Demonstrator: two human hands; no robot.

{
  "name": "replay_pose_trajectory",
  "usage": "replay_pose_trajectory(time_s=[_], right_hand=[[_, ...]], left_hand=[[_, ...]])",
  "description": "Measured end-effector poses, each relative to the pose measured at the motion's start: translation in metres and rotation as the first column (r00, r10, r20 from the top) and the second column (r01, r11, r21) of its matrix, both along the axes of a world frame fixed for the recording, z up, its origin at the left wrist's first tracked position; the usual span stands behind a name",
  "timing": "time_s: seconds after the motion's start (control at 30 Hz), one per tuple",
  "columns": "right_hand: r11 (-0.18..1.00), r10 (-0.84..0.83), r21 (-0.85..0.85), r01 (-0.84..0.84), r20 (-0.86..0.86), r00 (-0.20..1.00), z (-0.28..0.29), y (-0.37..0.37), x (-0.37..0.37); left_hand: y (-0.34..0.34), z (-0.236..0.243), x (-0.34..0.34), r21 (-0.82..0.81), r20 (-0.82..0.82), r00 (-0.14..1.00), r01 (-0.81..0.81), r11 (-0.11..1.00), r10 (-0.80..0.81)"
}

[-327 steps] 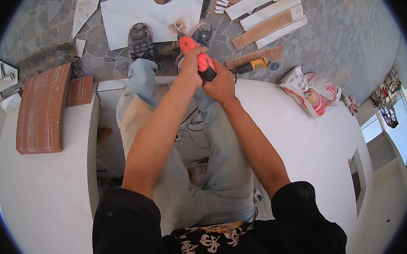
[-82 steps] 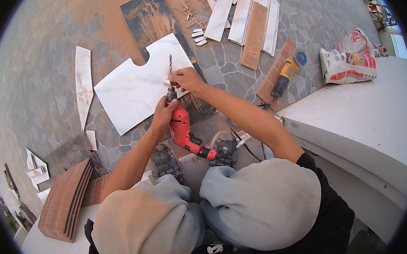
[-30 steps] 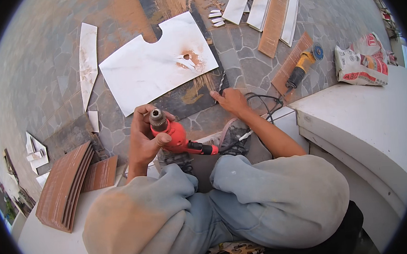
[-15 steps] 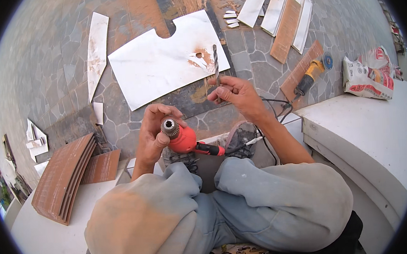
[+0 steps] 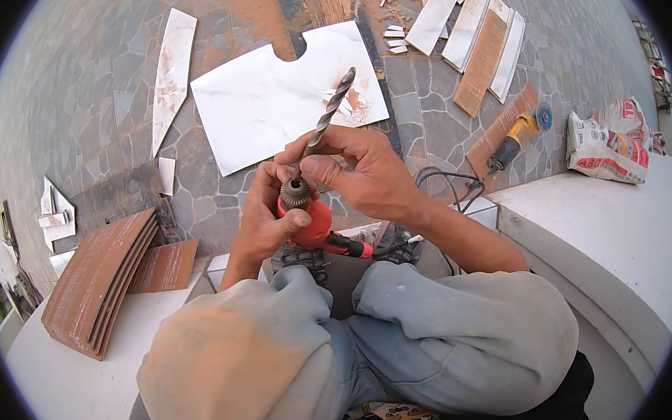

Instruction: Use a power drill to make a hole in a ceramic tile.

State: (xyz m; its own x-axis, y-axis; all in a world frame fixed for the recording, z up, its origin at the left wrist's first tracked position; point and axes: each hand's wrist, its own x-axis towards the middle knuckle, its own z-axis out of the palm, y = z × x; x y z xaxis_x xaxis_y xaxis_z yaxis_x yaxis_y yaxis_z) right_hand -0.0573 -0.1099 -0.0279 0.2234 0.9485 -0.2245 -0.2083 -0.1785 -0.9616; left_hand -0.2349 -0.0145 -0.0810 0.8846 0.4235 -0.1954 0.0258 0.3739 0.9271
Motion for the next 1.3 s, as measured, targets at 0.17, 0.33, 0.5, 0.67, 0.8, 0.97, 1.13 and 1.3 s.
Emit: replay_pose_trajectory(time_s=[0.17,0.33,0.5,0.67,0.8,0.97,1.13,1.3], right_hand=[[0.997,0.026,-0.071,-0.024,0.033,0.999,-0.008,0.001,0.000],[0.998,-0.045,-0.031,0.046,0.013,0.999,0.004,-0.008,-0.002],[1.000,0.000,0.012,-0.003,0.268,0.964,0.006,-0.007,-0.002],[0.975,0.214,-0.064,-0.214,0.534,0.818,0.008,0.000,0.007],[0.978,0.117,0.083,-0.190,0.537,0.835,-0.001,0.000,0.003],[0.995,0.102,0.003,-0.103,0.095,0.990,-0.002,-0.011,0.010],[0.997,0.067,0.033,-0.068,0.023,0.997,-0.001,-0.009,0.011],[0.990,0.044,0.130,-0.053,0.074,0.996,0.018,0.005,0.019]], left_hand=[[0.005,0.011,0.004,-0.128,0.010,1.000,-0.006,0.992,0.008],[0.005,0.010,-0.001,-0.210,-0.060,0.997,0.031,0.977,-0.045],[0.002,0.000,-0.002,-0.134,-0.026,0.999,0.023,0.991,-0.026],[0.000,-0.005,-0.003,-0.073,-0.026,1.000,-0.010,0.997,0.008],[0.008,-0.004,-0.007,-0.172,0.011,0.998,0.057,0.983,-0.056],[0.002,-0.005,-0.005,-0.087,0.060,0.998,0.014,0.996,-0.008],[0.005,-0.004,-0.003,-0.258,-0.032,0.999,0.031,0.966,-0.040],[0.001,-0.002,0.000,-0.057,0.033,0.999,0.033,0.998,-0.031]])
